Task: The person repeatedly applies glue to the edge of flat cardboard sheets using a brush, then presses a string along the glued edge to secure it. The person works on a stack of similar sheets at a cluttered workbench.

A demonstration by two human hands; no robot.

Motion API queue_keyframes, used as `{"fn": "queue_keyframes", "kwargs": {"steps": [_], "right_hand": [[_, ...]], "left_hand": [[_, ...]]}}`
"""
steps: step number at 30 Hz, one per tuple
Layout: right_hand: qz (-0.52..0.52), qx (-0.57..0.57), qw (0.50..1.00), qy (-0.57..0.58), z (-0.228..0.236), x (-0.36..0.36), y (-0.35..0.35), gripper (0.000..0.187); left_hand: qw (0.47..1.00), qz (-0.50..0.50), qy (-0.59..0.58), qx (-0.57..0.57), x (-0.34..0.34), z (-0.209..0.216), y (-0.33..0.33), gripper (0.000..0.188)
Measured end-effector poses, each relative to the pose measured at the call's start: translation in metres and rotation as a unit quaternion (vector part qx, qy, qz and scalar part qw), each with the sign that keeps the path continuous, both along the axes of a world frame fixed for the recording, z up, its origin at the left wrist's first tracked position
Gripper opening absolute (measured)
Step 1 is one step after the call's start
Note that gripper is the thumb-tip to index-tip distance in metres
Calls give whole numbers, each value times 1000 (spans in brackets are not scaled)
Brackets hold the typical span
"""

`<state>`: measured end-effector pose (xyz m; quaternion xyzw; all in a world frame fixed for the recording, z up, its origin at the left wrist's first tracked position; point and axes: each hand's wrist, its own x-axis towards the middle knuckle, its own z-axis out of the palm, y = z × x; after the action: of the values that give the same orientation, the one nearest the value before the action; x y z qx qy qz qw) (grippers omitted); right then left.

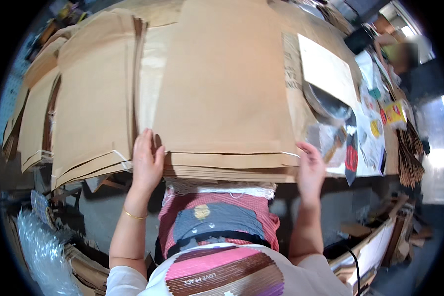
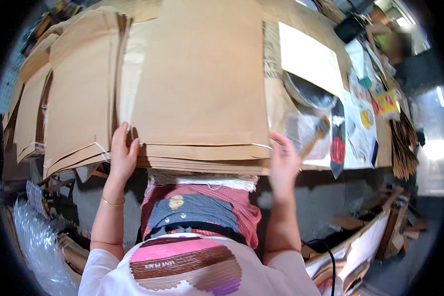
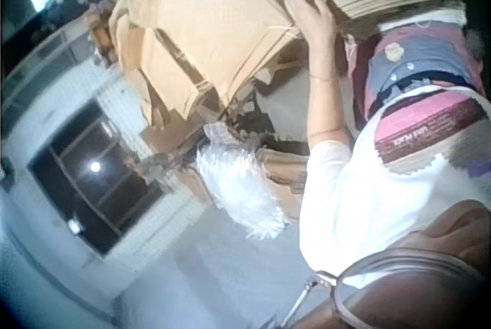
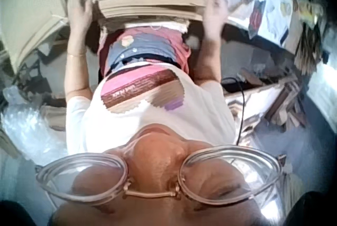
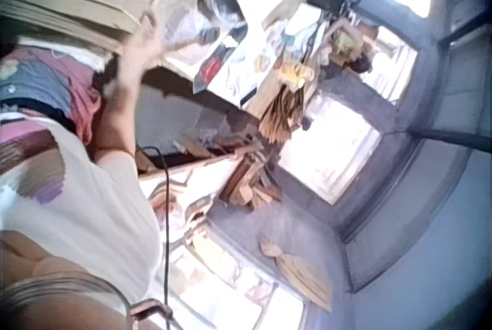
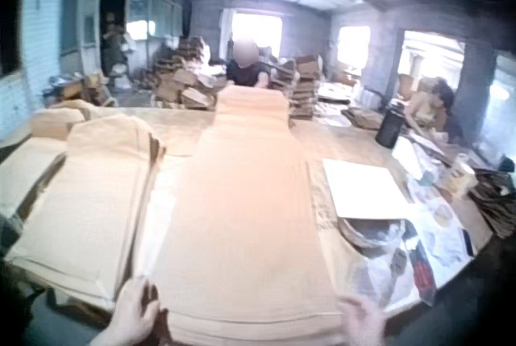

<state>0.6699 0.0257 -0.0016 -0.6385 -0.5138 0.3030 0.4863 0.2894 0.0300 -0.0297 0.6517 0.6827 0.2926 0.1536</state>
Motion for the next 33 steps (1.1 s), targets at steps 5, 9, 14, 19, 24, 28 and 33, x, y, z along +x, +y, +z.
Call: {"fn": "queue_keyframes", "kwargs": {"steps": [5,9,14,19,24,28,33], "right_hand": [[0,-45,967,-251,-53,11,4,41],[-46,4,875,-482,-55,-20,4,51],[-3,15,957,-289,-62,-10,7,43],[46,-80,936,339,31,26,-15,47],[97,-74,985,-124,-34,35,-16,27],[85,-12,994,-73,-33,-48,-10,31],[301,-65,950,46,-1,-176,26,36]], "left_hand": [[996,-41,79,-15,10,-11,-5,50],[997,-33,66,-23,12,-13,-5,52],[998,-37,44,-17,10,-15,-5,53],[936,54,-348,-2,5,-6,-22,54],[985,-5,-168,-27,8,23,-45,16],[962,-19,36,269,-36,47,-66,5],[927,295,-28,228,-144,42,-113,17]]}}
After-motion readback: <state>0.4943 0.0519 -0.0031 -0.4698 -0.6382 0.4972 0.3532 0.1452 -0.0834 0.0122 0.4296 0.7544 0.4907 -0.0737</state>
